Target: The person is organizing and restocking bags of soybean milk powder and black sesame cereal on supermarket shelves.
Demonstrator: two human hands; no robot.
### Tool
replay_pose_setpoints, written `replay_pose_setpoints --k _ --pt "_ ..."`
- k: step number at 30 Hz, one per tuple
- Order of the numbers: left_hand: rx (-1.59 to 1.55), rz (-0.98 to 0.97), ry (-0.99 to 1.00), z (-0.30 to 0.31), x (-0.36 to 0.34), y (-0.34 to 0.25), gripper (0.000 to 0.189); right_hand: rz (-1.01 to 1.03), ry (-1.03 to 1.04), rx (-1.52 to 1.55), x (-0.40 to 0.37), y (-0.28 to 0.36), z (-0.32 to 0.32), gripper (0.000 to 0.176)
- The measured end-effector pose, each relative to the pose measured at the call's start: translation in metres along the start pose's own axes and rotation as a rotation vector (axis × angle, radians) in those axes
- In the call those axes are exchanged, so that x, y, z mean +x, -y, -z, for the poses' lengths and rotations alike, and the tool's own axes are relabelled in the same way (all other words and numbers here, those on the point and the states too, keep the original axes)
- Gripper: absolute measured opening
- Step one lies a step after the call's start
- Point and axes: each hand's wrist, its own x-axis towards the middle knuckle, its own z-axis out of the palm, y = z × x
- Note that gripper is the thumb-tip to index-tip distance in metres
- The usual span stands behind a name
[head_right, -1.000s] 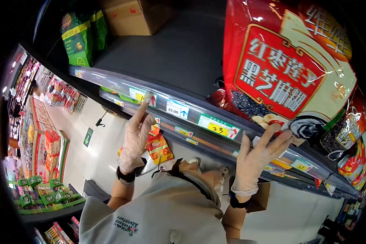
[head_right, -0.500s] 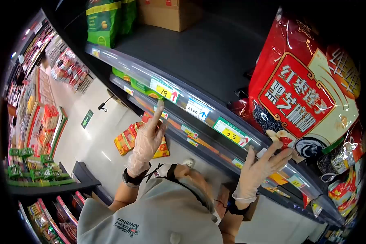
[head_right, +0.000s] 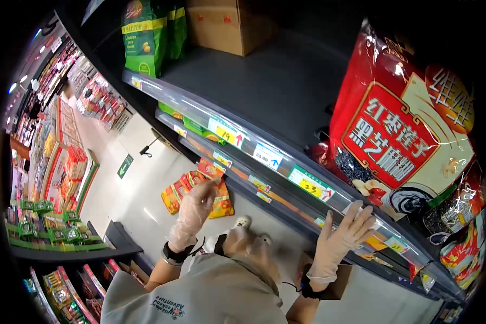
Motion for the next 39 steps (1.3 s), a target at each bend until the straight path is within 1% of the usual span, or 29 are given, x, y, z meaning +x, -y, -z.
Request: replay_pose_setpoints --k 1,2,3,5,7,9,10,11,13,14,15,16,17,18,20,21,23,24,25,27,28,29,30,32,35,37,38,39 --pt "-0.019 -0.005 0.027 0.001 0.005 0.0 0.027 -0.012 0.015 -0.009 0.002 0.004 0.003 0.063" --pt "0.005 -0.02 0.009 0.003 0.011 0.001 0.024 -0.061 0.05 0.004 0.005 0.011 0.007 0.067" --pt "-0.04 -0.038 0.014 0.0 0.017 0.009 0.025 -0.061 0.015 0.0 0.005 0.011 0.003 0.075" --pt "-0.036 -0.094 0.008 0.01 0.032 0.014 0.026 -0.119 -0.02 -0.078 0.006 0.016 -0.008 0.082" --pt "-0.024 -0.124 0.031 0.019 0.048 0.028 0.029 -0.166 -0.056 -0.12 0.008 0.021 -0.02 0.085" --pt "-0.079 -0.183 0.0 0.039 0.067 0.038 0.035 -0.225 -0.169 -0.163 0.008 0.022 -0.031 0.083" --pt "-0.05 -0.147 0.064 0.053 0.076 0.048 0.042 -0.181 -0.271 -0.116 0.006 0.017 -0.039 0.093" --pt "-0.027 -0.126 0.065 0.07 0.087 0.058 0.048 -0.206 -0.275 -0.089 0.007 0.019 -0.04 0.092" --pt "0.023 -0.309 -0.156 0.093 0.116 0.076 0.053 -0.188 -0.32 -0.087 0.006 0.02 -0.041 0.09" --pt "0.064 -0.32 -0.189 0.107 0.129 0.087 0.055 -0.21 -0.306 -0.128 0.008 0.028 -0.036 0.088" --pt "0.104 -0.332 -0.222 0.118 0.14 0.093 0.056 -0.2 -0.301 -0.087 0.008 0.028 -0.034 0.088" --pt "0.046 -0.348 -0.237 0.129 0.153 0.099 0.056 -0.18 -0.313 -0.089 0.009 0.026 -0.035 0.084" --pt "0.077 -0.382 -0.28 0.141 0.165 0.106 0.055 -0.161 -0.325 -0.091 0.01 0.032 -0.034 0.081" --pt "0.103 -0.418 -0.299 0.15 0.178 0.111 0.056 -0.158 -0.326 -0.085 0.009 0.037 -0.031 0.081" --pt "0.188 -0.471 -0.346 0.165 0.202 0.118 0.056 -0.189 -0.31 -0.042 0.012 0.052 -0.017 0.063" --pt "0.246 -0.488 -0.374 0.169 0.213 0.116 0.057 -0.182 -0.31 -0.037 0.01 0.064 -0.01 0.063" --pt "0.269 -0.479 -0.419 0.174 0.229 0.107 0.057 -0.285 -0.289 0.293 0.002 0.102 0.002 0.048" --pt "0.234 -0.48 -0.412 0.171 0.238 0.106 0.06 -0.296 -0.277 0.344 -0.002 0.132 0.009 0.04" --pt "0.199 -0.48 -0.404 0.168 0.245 0.106 0.063 -0.305 -0.269 0.427 -0.013 0.142 -0.004 0.042" --pt "0.214 -0.462 -0.375 0.157 0.256 0.109 0.072 -0.312 -0.148 0.63 -0.012 0.2 -0.001 0.044" --pt "0.258 -0.429 -0.349 0.153 0.26 0.112 0.079 -0.317 -0.077 0.659 -0.013 0.221 -0.002 0.046" --pt "0.26 -0.421 -0.351 0.152 0.261 0.114 0.079 -0.322 -0.005 0.687 -0.012 0.237 -0.004 0.047" --pt "0.267 -0.432 -0.36 0.153 0.26 0.115 0.079 -0.298 0.021 0.7 -0.007 0.252 -0.007 0.052" --pt "0.261 -0.443 -0.356 0.155 0.261 0.118 0.08 -0.298 0.045 0.716 0.008 0.284 -0.001 0.053" --pt "0.228 -0.455 -0.367 0.153 0.263 0.124 0.081 -0.267 0.059 0.733 0.017 0.309 -0.006 0.056" --pt "0.217 -0.457 -0.355 0.155 0.264 0.127 0.081 -0.163 0.081 0.701 0.021 0.32 -0.007 0.058" --pt "0.203 -0.468 -0.346 0.156 0.265 0.128 0.081 -0.159 0.088 0.699 0.021 0.325 -0.007 0.058" --pt "0.201 -0.462 -0.347 0.157 0.266 0.129 0.081 -0.159 0.158 0.713 0.023 0.329 -0.006 0.058"
